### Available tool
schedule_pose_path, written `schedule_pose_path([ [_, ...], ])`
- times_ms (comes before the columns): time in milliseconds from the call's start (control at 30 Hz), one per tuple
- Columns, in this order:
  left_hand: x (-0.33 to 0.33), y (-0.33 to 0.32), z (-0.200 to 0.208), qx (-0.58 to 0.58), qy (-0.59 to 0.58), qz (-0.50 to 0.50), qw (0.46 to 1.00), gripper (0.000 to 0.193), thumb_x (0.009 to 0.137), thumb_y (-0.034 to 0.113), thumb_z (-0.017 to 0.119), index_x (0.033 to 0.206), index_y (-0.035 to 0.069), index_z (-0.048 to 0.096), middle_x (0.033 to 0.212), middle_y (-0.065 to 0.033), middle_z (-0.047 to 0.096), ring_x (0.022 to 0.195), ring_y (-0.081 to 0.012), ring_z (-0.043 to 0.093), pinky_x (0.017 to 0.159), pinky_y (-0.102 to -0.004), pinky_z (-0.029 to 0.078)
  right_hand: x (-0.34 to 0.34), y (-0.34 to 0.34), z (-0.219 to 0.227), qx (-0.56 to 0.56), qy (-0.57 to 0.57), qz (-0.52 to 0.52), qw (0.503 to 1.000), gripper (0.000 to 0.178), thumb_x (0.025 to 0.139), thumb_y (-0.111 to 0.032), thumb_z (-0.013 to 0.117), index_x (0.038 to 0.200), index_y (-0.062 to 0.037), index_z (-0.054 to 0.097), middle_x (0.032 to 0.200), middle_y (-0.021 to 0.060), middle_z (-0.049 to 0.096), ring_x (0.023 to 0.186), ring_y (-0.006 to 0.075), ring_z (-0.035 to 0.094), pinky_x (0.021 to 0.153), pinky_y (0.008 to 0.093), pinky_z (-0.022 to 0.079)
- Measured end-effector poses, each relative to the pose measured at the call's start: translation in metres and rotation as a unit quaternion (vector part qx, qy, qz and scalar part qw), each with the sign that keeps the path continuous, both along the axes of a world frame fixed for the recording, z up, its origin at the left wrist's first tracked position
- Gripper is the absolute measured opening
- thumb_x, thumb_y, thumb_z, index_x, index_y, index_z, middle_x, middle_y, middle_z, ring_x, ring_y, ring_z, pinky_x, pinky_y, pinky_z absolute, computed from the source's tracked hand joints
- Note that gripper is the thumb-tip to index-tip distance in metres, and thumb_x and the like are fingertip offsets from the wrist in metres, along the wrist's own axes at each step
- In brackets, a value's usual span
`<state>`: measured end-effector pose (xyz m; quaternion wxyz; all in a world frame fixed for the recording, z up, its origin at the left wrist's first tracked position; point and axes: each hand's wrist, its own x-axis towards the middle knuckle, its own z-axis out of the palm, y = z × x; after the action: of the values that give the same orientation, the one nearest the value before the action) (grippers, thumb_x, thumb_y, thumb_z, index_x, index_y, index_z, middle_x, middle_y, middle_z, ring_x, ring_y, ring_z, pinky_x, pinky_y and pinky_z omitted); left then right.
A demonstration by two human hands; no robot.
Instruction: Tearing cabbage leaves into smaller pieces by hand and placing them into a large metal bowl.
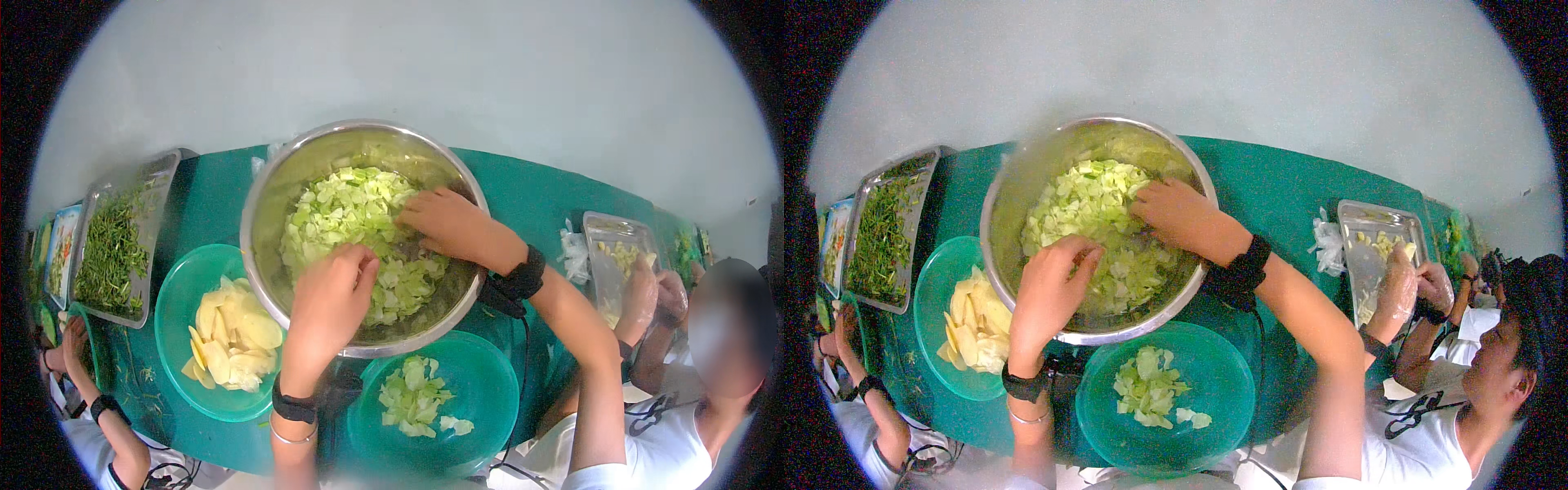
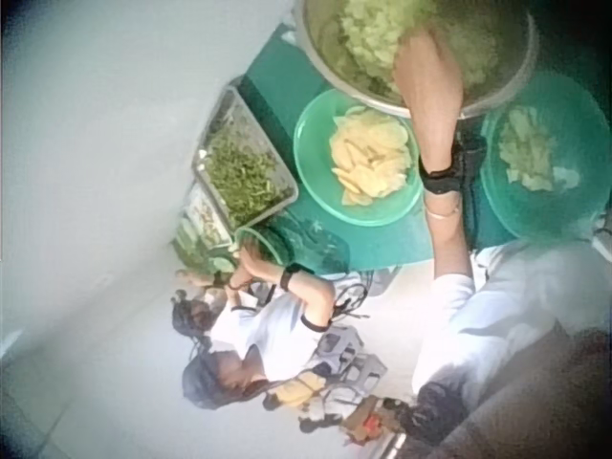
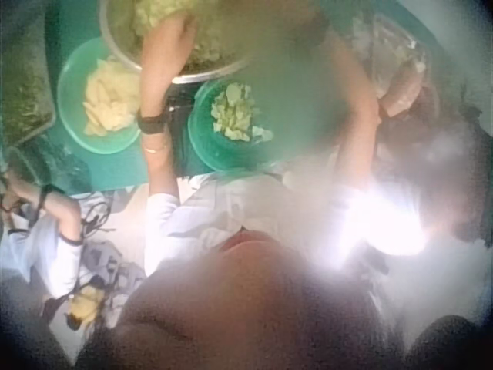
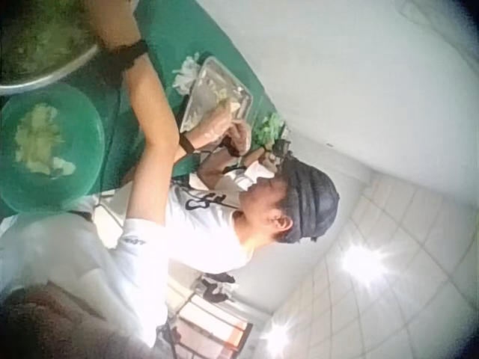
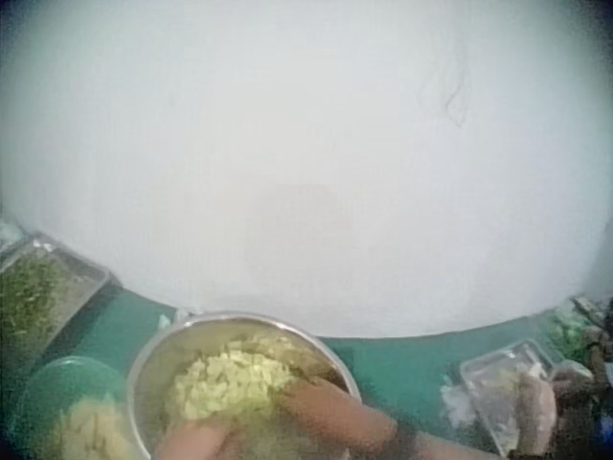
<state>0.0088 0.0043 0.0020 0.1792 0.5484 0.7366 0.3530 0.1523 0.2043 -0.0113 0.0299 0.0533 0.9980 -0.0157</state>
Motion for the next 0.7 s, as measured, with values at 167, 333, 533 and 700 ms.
schedule_pose_path([
  [167,-0.001,0.001,0.000,0.004,-0.009,0.001,1.000,0.018,0.095,0.016,0.062,0.100,0.000,0.069,0.097,-0.0188,0.071,0.092,-0.0390,0.067,0.080,-0.0451,0.051,-0.001,0.007,-0.007,0.012,-0.007,0.016,1.000,0.025,0.079,-0.015,0.072,0.102,-0.0098,0.064,0.109,0.0074,0.062,0.111,0.0270,0.057,0.095,0.0418,0.045],
  [333,0.000,0.000,0.002,0.011,0.004,0.002,1.000,0.019,0.095,0.017,0.062,0.102,0.001,0.069,0.098,-0.0178,0.071,0.092,-0.0384,0.067,0.081,-0.0446,0.051,-0.005,0.008,-0.004,-0.015,-0.023,-0.009,1.000,0.020,0.085,-0.023,0.069,0.098,-0.0083,0.065,0.105,0.0089,0.063,0.105,0.0293,0.059,0.092,0.0433,0.046],
  [533,-0.002,0.001,-0.004,0.016,-0.015,-0.003,1.000,0.017,0.095,0.015,0.062,0.102,0.000,0.068,0.097,-0.0164,0.072,0.086,-0.0351,0.068,0.078,-0.0420,0.052,-0.001,0.006,-0.002,-0.155,0.071,-0.046,0.984,0.014,0.085,-0.021,0.067,0.090,-0.0093,0.072,0.088,0.0174,0.071,0.085,0.0360,0.070,0.077,0.0489,0.054],
  [700,-0.001,0.002,-0.004,0.032,-0.033,-0.001,0.999,0.015,0.095,0.012,0.061,0.102,0.000,0.067,0.094,-0.0154,0.072,0.081,-0.0323,0.069,0.075,-0.0400,0.053,-0.003,-0.001,-0.002,-0.118,0.014,-0.109,0.987,0.017,0.092,-0.025,0.062,0.102,-0.0119,0.064,0.088,0.0134,0.068,0.089,0.0363,0.066,0.078,0.0487,0.051],
])
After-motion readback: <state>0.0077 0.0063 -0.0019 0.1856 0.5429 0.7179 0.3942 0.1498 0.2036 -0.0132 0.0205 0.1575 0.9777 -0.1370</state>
